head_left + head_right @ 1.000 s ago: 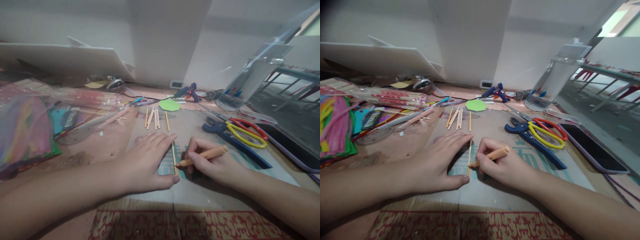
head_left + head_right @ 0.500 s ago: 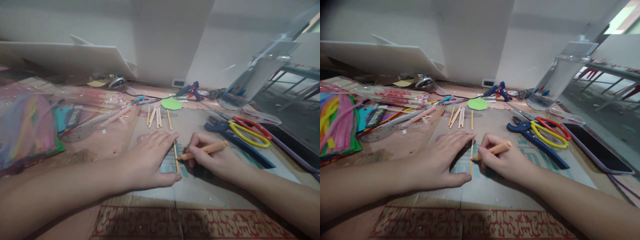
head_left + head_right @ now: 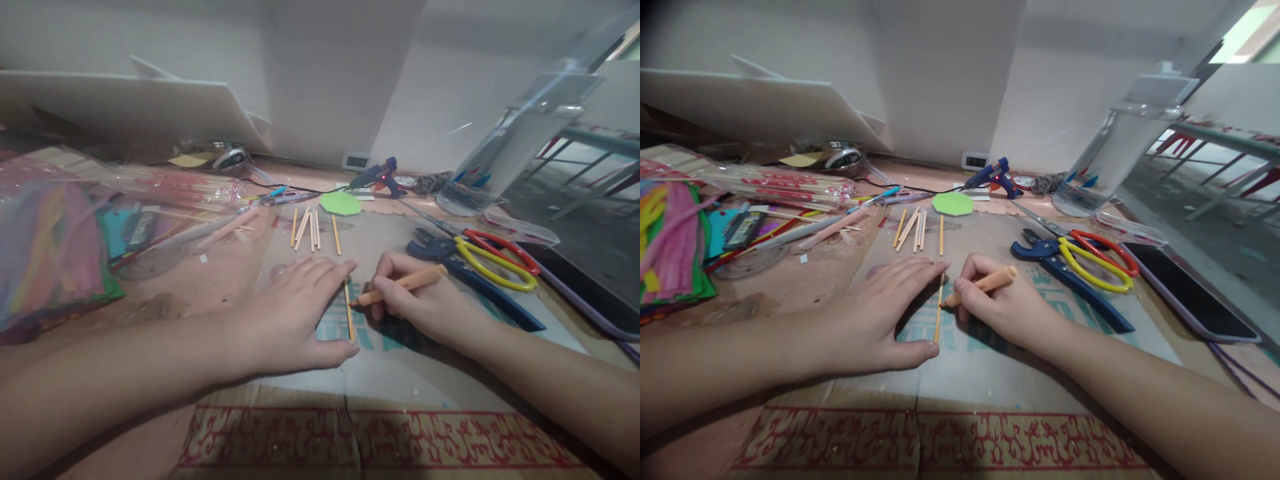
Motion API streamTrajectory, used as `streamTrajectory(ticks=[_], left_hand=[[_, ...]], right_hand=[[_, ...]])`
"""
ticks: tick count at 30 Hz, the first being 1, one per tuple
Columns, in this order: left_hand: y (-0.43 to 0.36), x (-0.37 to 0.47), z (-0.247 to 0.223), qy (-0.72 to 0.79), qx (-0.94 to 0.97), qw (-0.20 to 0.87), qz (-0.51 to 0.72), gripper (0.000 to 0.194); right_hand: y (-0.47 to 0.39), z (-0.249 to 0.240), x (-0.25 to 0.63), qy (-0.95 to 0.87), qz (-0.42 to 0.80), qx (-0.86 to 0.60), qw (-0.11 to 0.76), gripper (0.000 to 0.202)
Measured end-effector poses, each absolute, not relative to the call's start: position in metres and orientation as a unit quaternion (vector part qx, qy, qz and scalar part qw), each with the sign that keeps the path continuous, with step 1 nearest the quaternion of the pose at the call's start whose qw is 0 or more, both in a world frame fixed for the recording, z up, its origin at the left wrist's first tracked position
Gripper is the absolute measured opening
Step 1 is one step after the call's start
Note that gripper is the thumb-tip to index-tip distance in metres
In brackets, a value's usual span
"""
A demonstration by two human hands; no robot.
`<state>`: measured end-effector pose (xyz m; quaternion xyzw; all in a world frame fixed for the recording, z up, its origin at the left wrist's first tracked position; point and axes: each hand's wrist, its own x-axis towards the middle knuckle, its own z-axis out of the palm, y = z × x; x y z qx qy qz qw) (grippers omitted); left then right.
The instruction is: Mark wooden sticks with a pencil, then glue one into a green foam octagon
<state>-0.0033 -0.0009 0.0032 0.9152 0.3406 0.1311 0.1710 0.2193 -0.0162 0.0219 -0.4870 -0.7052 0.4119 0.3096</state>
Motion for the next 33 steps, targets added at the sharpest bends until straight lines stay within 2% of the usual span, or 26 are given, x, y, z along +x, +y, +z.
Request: streamTrajectory(ticks=[5, 11, 22, 29, 33], left_hand=[[-0.001, -0.005, 0.003, 0.334, 0.917, 0.168, 0.139, 0.091], [0.0, -0.007, 0.002, 0.34, 0.92, 0.148, 0.126, 0.094], [-0.002, -0.006, 0.006, 0.343, 0.923, 0.134, 0.11, 0.094], [-0.001, -0.006, 0.007, 0.335, 0.927, 0.129, 0.107, 0.094], [-0.001, -0.005, 0.006, 0.338, 0.926, 0.133, 0.104, 0.093]], right_hand=[[-0.007, 0.021, 0.218, -0.704, 0.373, -0.504, 0.335, 0.023], [-0.009, 0.021, 0.22, -0.686, 0.39, -0.5, 0.357, 0.023], [-0.024, 0.025, 0.221, -0.702, 0.479, -0.45, 0.276, 0.024], [-0.018, 0.024, 0.218, -0.708, 0.417, -0.484, 0.301, 0.023], [-0.02, 0.025, 0.217, -0.7, 0.422, -0.486, 0.308, 0.022]])
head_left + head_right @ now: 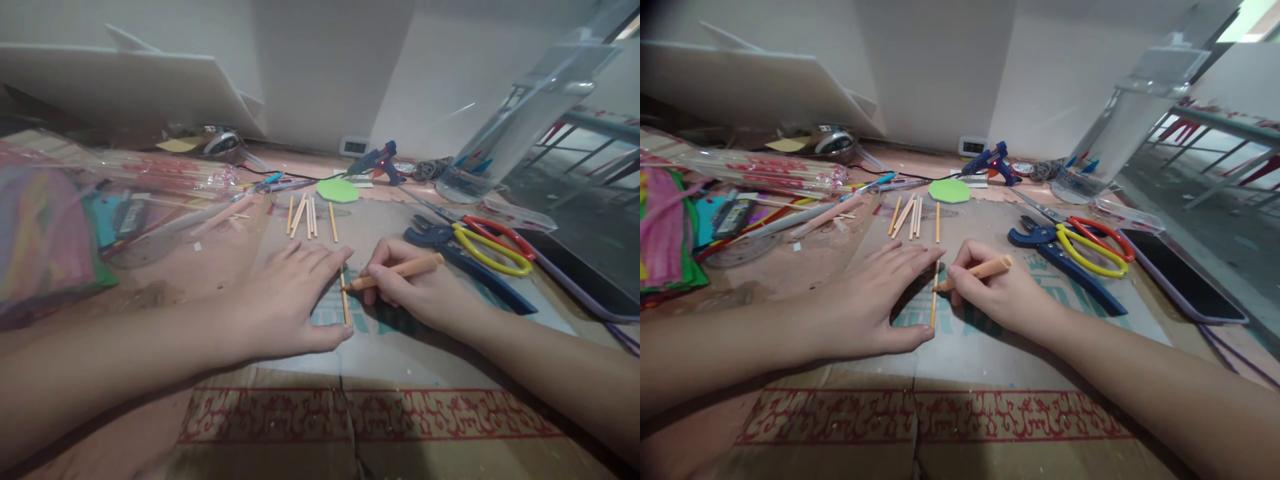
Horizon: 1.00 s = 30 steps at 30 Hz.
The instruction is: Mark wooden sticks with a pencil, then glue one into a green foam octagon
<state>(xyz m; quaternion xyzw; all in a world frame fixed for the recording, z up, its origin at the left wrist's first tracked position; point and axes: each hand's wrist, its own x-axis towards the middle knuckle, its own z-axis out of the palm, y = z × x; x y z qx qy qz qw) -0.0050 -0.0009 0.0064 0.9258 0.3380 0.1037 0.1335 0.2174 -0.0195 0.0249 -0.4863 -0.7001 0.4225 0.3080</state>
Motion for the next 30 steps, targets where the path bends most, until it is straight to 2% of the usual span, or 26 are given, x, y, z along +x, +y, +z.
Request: streamTrajectory(ticks=[5, 12, 19, 25, 30], left_hand=[[-0.0008, -0.0053, 0.0061, 0.339, 0.925, 0.138, 0.106, 0.092], [-0.0004, -0.0057, 0.0062, 0.329, 0.93, 0.122, 0.106, 0.092], [-0.0011, -0.0061, 0.0068, 0.333, 0.929, 0.129, 0.1, 0.091], [-0.0006, -0.0058, 0.0057, 0.325, 0.933, 0.117, 0.105, 0.088], [-0.0008, -0.0069, 0.0047, 0.318, 0.935, 0.115, 0.11, 0.087]], right_hand=[[-0.0218, 0.0252, 0.22, -0.706, 0.466, -0.453, 0.281, 0.027], [-0.0177, 0.0222, 0.2185, -0.71, 0.404, -0.485, 0.312, 0.023], [-0.0214, 0.0249, 0.2204, -0.703, 0.457, -0.463, 0.288, 0.025], [-0.0186, 0.0229, 0.2196, -0.714, 0.403, -0.482, 0.309, 0.023], [-0.0209, 0.0236, 0.2193, -0.707, 0.427, -0.471, 0.31, 0.023]])
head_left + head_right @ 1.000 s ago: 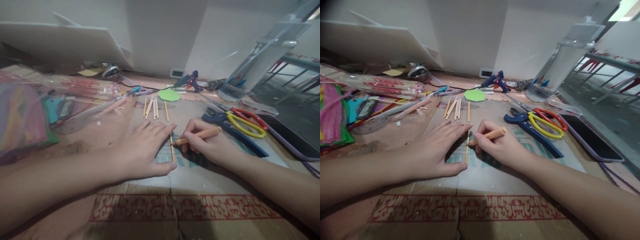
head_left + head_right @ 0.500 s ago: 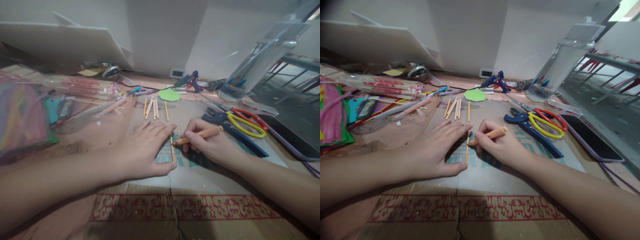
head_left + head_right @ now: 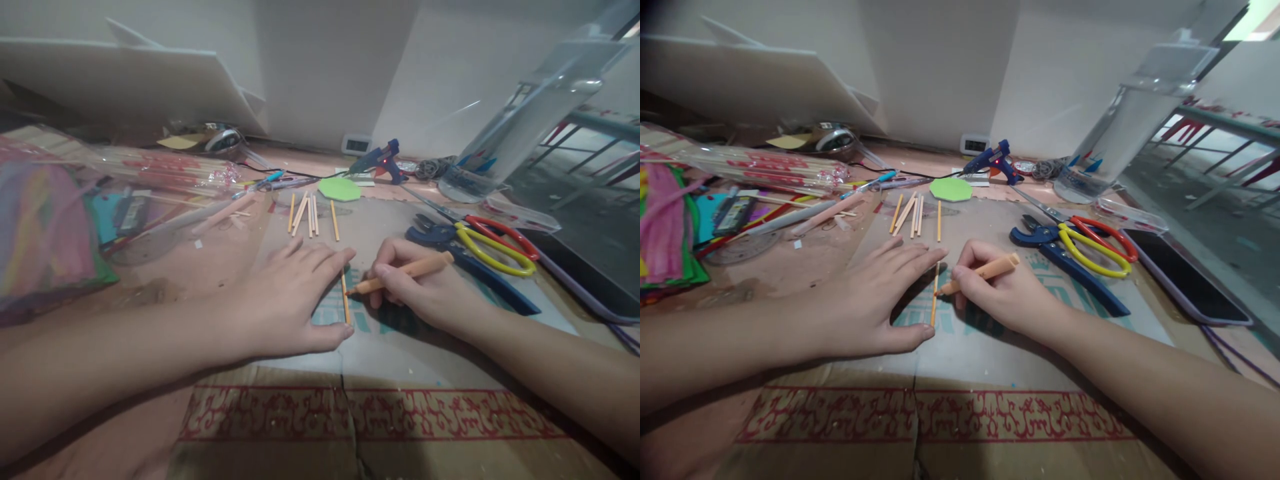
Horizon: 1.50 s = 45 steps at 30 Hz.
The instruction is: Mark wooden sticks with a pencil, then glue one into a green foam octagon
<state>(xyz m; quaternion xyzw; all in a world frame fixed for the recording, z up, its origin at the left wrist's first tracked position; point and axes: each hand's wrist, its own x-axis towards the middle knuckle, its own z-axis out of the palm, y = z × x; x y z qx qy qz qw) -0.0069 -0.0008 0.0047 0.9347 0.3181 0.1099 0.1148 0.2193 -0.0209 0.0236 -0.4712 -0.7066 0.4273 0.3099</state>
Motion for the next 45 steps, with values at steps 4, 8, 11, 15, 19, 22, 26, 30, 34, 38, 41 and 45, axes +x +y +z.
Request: streamTrajectory(ticks=[4, 8, 11, 15, 19, 22, 26, 30, 34, 38, 41, 45], left_hand=[[-0.0012, -0.0079, 0.0042, 0.309, 0.939, 0.1, 0.111, 0.087], [-0.0007, -0.0075, 0.0043, 0.303, 0.942, 0.084, 0.114, 0.086], [-0.0004, -0.0074, 0.0046, 0.306, 0.942, 0.083, 0.11, 0.086], [-0.0003, -0.0072, 0.0051, 0.31, 0.941, 0.086, 0.106, 0.087], [-0.0001, -0.0061, 0.0055, 0.313, 0.939, 0.093, 0.106, 0.086], [-0.0002, -0.0059, 0.0056, 0.313, 0.939, 0.098, 0.107, 0.087], [-0.0011, -0.0068, 0.0053, 0.313, 0.938, 0.094, 0.111, 0.088], [-0.0017, -0.0063, 0.0043, 0.329, 0.933, 0.105, 0.101, 0.09], [-0.0018, -0.0059, 0.0036, 0.341, 0.927, 0.118, 0.104, 0.093], [-0.0028, -0.0074, 0.0027, 0.342, 0.925, 0.125, 0.11, 0.093], [-0.0024, -0.0075, 0.002, 0.34, 0.923, 0.136, 0.116, 0.09], [-0.0005, -0.0059, 0.0023, 0.337, 0.925, 0.132, 0.117, 0.09]], right_hand=[[-0.0236, 0.0253, 0.2213, -0.725, 0.46, -0.433, 0.274, 0.024], [-0.0216, 0.0237, 0.2216, -0.731, 0.441, -0.436, 0.286, 0.022], [-0.0195, 0.0222, 0.2211, -0.731, 0.406, -0.456, 0.306, 0.021], [-0.0209, 0.023, 0.2214, -0.723, 0.414, -0.458, 0.311, 0.022], [-0.0231, 0.0253, 0.2214, -0.722, 0.449, -0.438, 0.293, 0.023], [-0.0229, 0.0259, 0.2207, -0.725, 0.453, -0.431, 0.288, 0.022], [-0.0222, 0.0249, 0.2208, -0.722, 0.453, -0.439, 0.285, 0.022], [-0.0218, 0.0231, 0.2218, -0.72, 0.458, -0.44, 0.28, 0.022], [-0.0215, 0.0218, 0.2228, -0.721, 0.461, -0.441, 0.27, 0.021], [-0.0218, 0.021, 0.2243, -0.718, 0.475, -0.433, 0.268, 0.022], [-0.0219, 0.0206, 0.225, -0.721, 0.486, -0.421, 0.258, 0.02], [-0.021, 0.0208, 0.2231, -0.718, 0.465, -0.438, 0.277, 0.022]])
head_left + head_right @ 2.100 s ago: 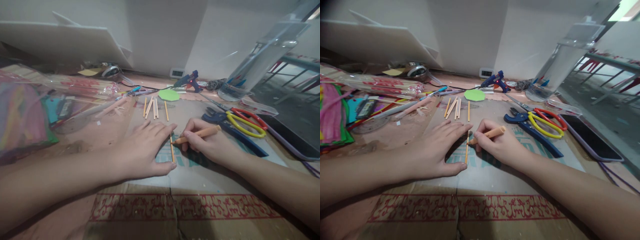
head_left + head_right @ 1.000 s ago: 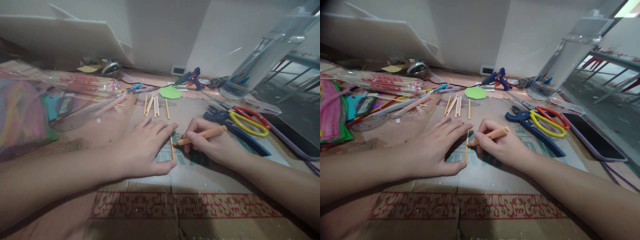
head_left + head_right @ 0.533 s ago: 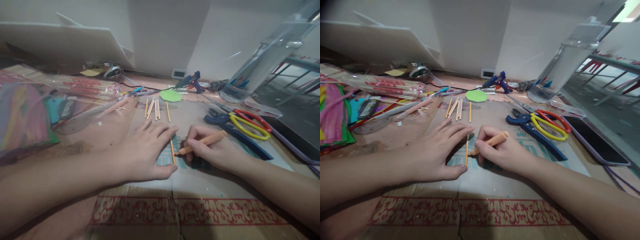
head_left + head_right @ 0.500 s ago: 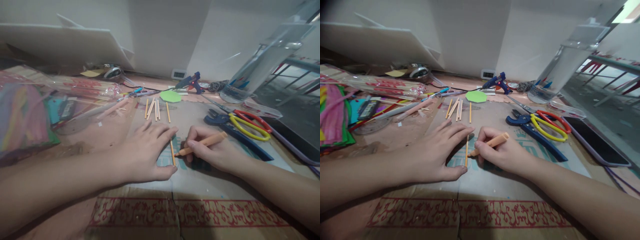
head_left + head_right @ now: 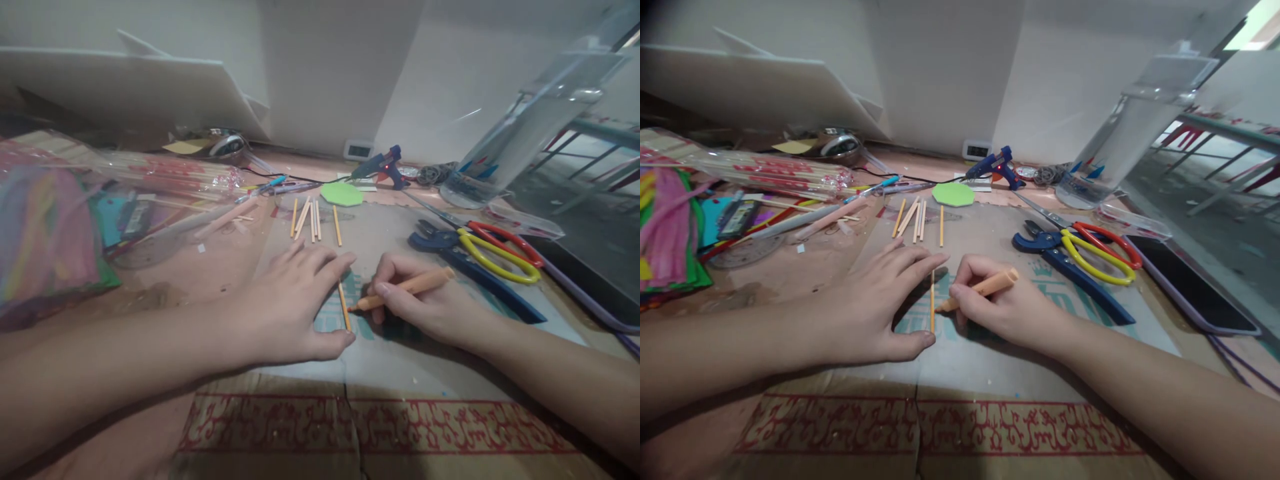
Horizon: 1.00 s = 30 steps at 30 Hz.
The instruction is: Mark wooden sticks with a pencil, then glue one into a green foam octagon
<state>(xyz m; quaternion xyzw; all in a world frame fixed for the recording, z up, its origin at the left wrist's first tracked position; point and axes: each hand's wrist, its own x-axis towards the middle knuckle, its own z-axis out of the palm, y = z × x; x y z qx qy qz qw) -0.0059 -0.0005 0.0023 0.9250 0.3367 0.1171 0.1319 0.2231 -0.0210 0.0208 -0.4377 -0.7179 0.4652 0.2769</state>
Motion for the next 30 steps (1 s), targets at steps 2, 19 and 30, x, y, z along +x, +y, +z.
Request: streamTrajectory(ticks=[2, 19, 30], left_hand=[[-0.0008, -0.0059, 0.0027, 0.335, 0.926, 0.124, 0.118, 0.09], [-0.0016, -0.0059, 0.0042, 0.322, 0.928, 0.146, 0.121, 0.094], [-0.0023, -0.0067, 0.0039, 0.32, 0.929, 0.143, 0.118, 0.091]], right_hand=[[-0.021, 0.0217, 0.2219, -0.713, 0.453, -0.446, 0.295, 0.024], [-0.0245, 0.0256, 0.2213, -0.709, 0.462, -0.449, 0.288, 0.026], [-0.02, 0.0254, 0.219, -0.713, 0.424, -0.471, 0.298, 0.025]])
